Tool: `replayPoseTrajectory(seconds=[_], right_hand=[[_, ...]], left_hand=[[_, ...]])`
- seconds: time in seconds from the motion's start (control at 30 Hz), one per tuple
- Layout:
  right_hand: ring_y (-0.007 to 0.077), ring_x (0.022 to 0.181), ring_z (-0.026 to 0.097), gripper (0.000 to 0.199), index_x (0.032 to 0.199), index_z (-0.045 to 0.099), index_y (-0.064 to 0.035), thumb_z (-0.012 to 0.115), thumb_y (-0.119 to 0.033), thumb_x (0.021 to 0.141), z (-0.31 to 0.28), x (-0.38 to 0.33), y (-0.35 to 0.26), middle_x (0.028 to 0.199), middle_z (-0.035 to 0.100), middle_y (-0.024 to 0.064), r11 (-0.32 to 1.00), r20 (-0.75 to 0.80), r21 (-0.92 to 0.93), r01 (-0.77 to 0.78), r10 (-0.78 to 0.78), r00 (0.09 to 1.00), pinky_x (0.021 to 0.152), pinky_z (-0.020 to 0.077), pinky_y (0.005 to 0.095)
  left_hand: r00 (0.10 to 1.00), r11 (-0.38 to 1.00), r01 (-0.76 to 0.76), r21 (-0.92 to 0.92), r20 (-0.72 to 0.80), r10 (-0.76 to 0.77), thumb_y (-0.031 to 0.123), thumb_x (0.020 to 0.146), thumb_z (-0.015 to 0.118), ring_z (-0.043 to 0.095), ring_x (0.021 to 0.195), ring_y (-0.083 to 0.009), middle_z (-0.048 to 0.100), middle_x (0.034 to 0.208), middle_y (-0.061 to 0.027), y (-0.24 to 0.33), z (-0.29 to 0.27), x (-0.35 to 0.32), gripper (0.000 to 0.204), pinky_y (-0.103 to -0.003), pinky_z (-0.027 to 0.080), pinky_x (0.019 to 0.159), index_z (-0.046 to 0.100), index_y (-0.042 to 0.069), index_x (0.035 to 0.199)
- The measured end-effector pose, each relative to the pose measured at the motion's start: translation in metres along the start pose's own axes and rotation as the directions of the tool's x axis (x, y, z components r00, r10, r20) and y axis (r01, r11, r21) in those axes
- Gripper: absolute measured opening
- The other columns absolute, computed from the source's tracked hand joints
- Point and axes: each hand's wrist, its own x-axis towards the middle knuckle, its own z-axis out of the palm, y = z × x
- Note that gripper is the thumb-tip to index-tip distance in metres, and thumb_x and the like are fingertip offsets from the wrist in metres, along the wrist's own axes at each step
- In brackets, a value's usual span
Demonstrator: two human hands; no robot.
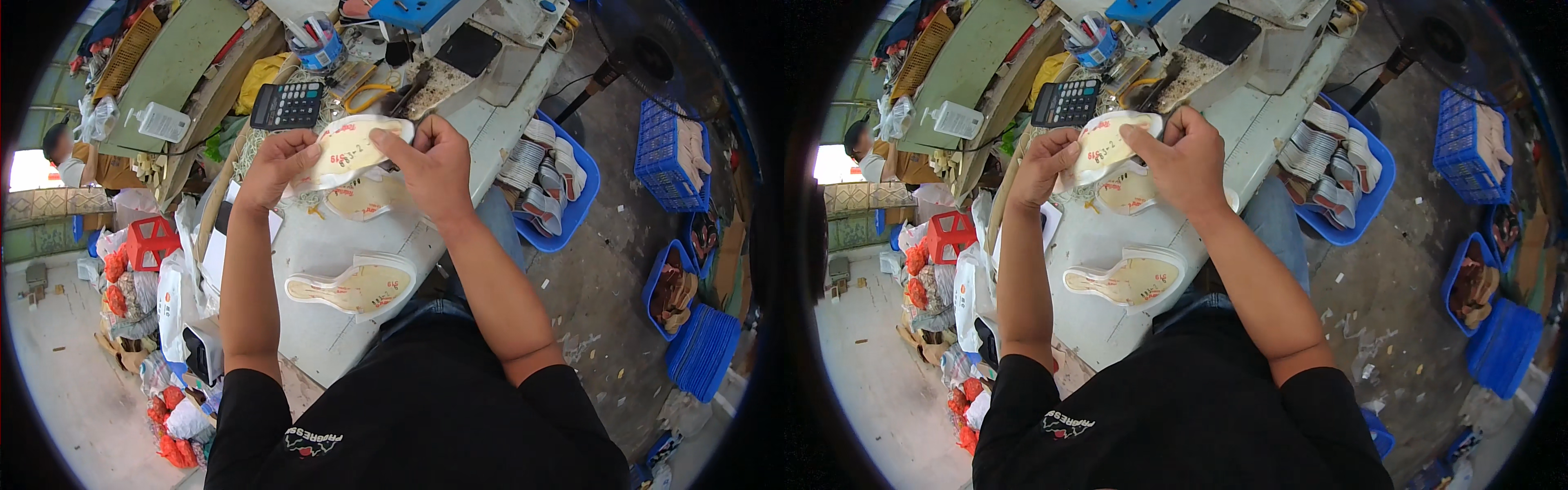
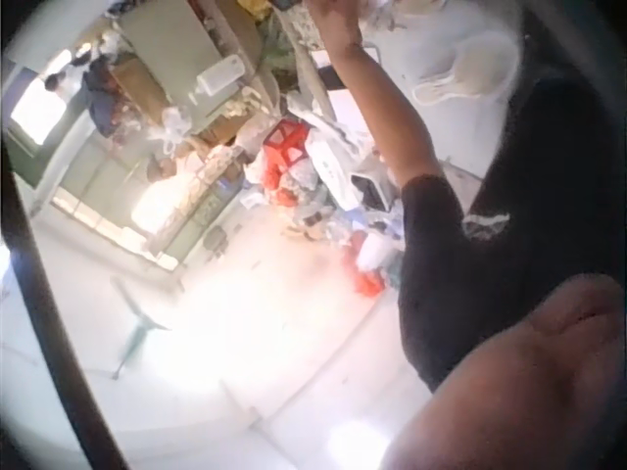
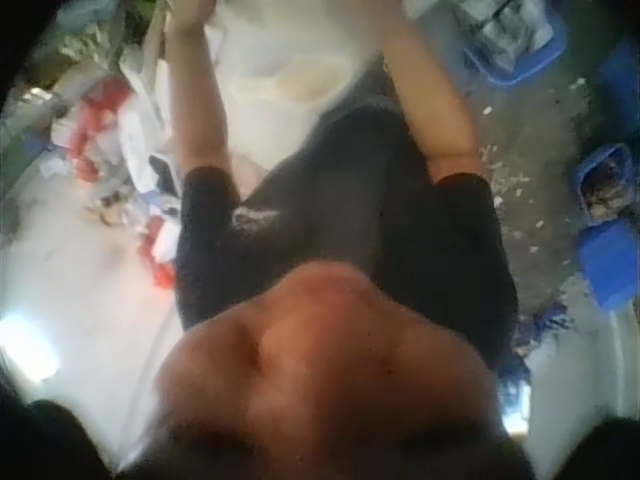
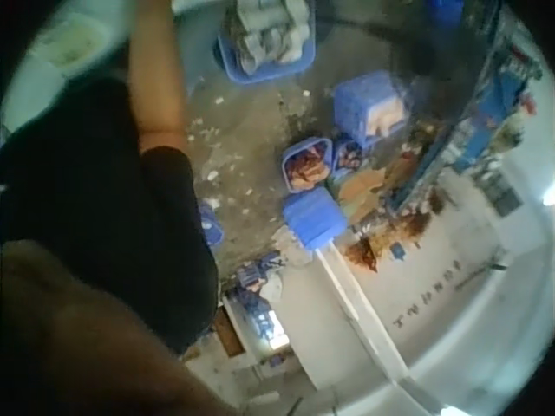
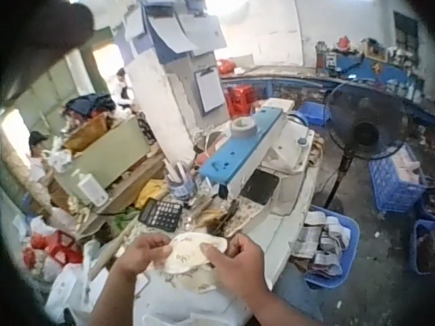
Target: The person picks up a stack of white shoe insoles from a blue basket and places them on a cluttered workbench. They then separate the insoles one by one, inspecting each one by turning it over and checking the printed size and brand details before placing it into a new pile on the table.
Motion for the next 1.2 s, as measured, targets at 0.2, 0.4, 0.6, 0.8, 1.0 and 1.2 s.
replayPoseTrajectory(seconds=[0.2, 0.4, 0.6, 0.8, 1.0, 1.2], right_hand=[[0.0089, 0.055, 0.038, 0.057, 0.06, 0.041, -0.0081, 0.092, -0.029, 0.075, 0.001, -0.001, -0.002, 0.056, 0.045, -0.0029, 0.999, -0.046, -0.041, -0.001, -0.001, 0.999, 0.049, 0.0351, 0.0308], [0.0077, 0.055, 0.04, 0.054, 0.06, 0.043, -0.0084, 0.09, -0.029, 0.077, -0.001, 0.002, -0.007, 0.056, 0.047, -0.0032, 0.999, -0.027, -0.031, -0.023, 0.022, 0.999, 0.049, 0.0349, 0.0304], [0.0031, 0.061, 0.044, 0.044, 0.066, 0.051, -0.0073, 0.081, -0.028, 0.091, -0.011, -0.002, 0.002, 0.065, 0.054, -0.0046, 0.958, 0.145, 0.265, -0.114, 0.077, 0.986, 0.053, 0.0356, 0.0257], [0.0034, 0.066, 0.049, 0.04, 0.079, 0.065, -0.0022, 0.065, -0.033, 0.105, -0.063, -0.036, -0.005, 0.072, 0.059, -0.0043, 0.967, 0.446, -0.012, -0.254, 0.232, 0.864, 0.058, 0.0401, 0.0252], [0.0045, 0.07, 0.053, 0.046, 0.084, 0.069, 0.001, 0.058, -0.036, 0.109, -0.044, -0.043, -0.014, 0.075, 0.064, -0.0009, 0.952, 0.403, 0.024, -0.304, 0.269, 0.875, 0.059, 0.0444, 0.0286], [0.0084, 0.061, 0.05, 0.053, 0.077, 0.067, 0.0013, 0.062, -0.042, 0.106, -0.046, -0.077, 0.01, 0.06, 0.056, 0.0064, 0.957, 0.439, -0.271, -0.101, 0.216, 0.872, 0.057, 0.0433, 0.0334]], left_hand=[[0.995, 0.969, 0.047, -0.243, -0.069, -0.066, 0.015, 0.1, 0.07, 0.064, 0.08, -0.0062, 0.074, 0.094, -0.0032, 0.001, 0.038, -0.034, 0.019, -0.021, 0.049, 0.073, 0.071, -0.002, 0.107], [0.982, 0.957, 0.045, -0.288, -0.164, -0.095, 0.016, 0.1, 0.07, 0.066, 0.081, -0.0078, 0.076, 0.097, -0.0039, -0.012, 0.071, -0.057, 0.017, -0.024, 0.052, 0.073, 0.071, 0.001, 0.108], [0.98, 0.926, 0.014, -0.376, -0.178, -0.087, 0.018, 0.1, 0.071, 0.071, 0.082, -0.0107, 0.077, 0.101, -0.0072, -0.002, 0.134, -0.062, 0.023, -0.025, 0.055, 0.07, 0.072, 0.001, 0.115], [0.943, 0.86, -0.13, -0.493, -0.331, -0.048, 0.017, 0.103, 0.066, 0.075, 0.076, -0.0171, 0.077, 0.101, -0.0123, 0.0, 0.163, -0.042, 0.022, -0.03, 0.062, 0.061, 0.069, 0.0, 0.117], [0.876, 0.836, -0.233, -0.497, -0.481, -0.042, 0.023, 0.101, 0.072, 0.07, 0.067, -0.012, 0.076, 0.091, -0.0095, 0.012, 0.163, -0.026, 0.025, -0.024, 0.055, 0.055, 0.071, -0.001, 0.107], [0.921, 0.678, -0.116, -0.725, -0.335, -0.2, 0.016, 0.102, 0.069, 0.074, 0.086, -0.019, 0.076, 0.103, -0.0124, 0.019, 0.136, -0.074, 0.024, -0.034, 0.06, 0.078, 0.069, -0.003, 0.117]])
